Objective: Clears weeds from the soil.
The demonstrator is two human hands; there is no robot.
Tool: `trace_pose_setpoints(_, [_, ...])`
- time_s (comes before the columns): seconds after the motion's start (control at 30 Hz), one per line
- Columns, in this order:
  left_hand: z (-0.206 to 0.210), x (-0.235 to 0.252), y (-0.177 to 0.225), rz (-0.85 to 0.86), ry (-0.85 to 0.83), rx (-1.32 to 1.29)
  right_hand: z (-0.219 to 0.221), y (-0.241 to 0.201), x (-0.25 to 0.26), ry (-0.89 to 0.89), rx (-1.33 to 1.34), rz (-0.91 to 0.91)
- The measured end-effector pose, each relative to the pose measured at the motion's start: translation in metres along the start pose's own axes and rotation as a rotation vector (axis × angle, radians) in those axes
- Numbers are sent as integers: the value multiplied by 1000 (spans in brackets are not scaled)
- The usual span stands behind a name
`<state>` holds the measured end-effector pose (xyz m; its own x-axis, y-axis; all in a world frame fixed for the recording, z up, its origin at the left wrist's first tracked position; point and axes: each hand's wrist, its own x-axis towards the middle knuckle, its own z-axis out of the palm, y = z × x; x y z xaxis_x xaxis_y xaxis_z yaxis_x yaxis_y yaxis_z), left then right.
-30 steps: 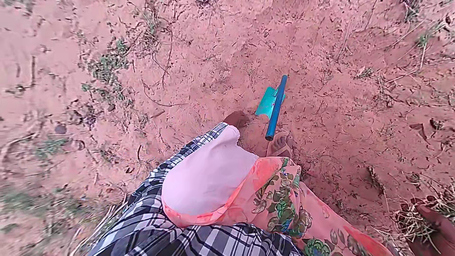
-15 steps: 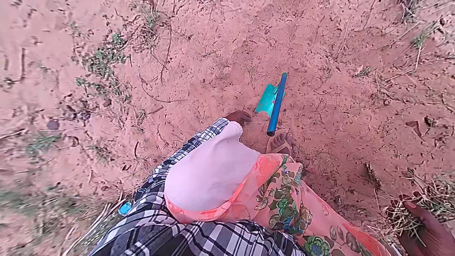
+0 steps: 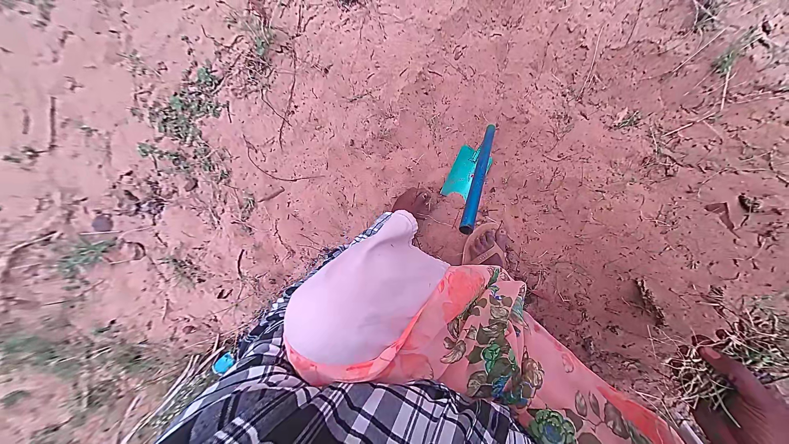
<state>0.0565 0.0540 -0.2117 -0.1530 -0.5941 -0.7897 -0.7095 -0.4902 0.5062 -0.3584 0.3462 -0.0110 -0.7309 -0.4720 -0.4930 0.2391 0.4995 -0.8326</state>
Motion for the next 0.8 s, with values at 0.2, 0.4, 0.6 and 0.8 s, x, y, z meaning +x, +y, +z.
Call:
trace_pose_setpoints(0.2, [8,73,-73,383,68,387,2,2,2,-2,5,5])
trace_pose_setpoints(0.4, [19,81,-63,470,-83,785,12,1,1,7,-22,-3])
trace_pose_setpoints(0.6, [27,86,-65,309,-79,739,20,6,0,10,-12,15])
trace_pose_setpoints(0.8, [0,9,22,-49,-162,514,21,6,0,5,-9,8])
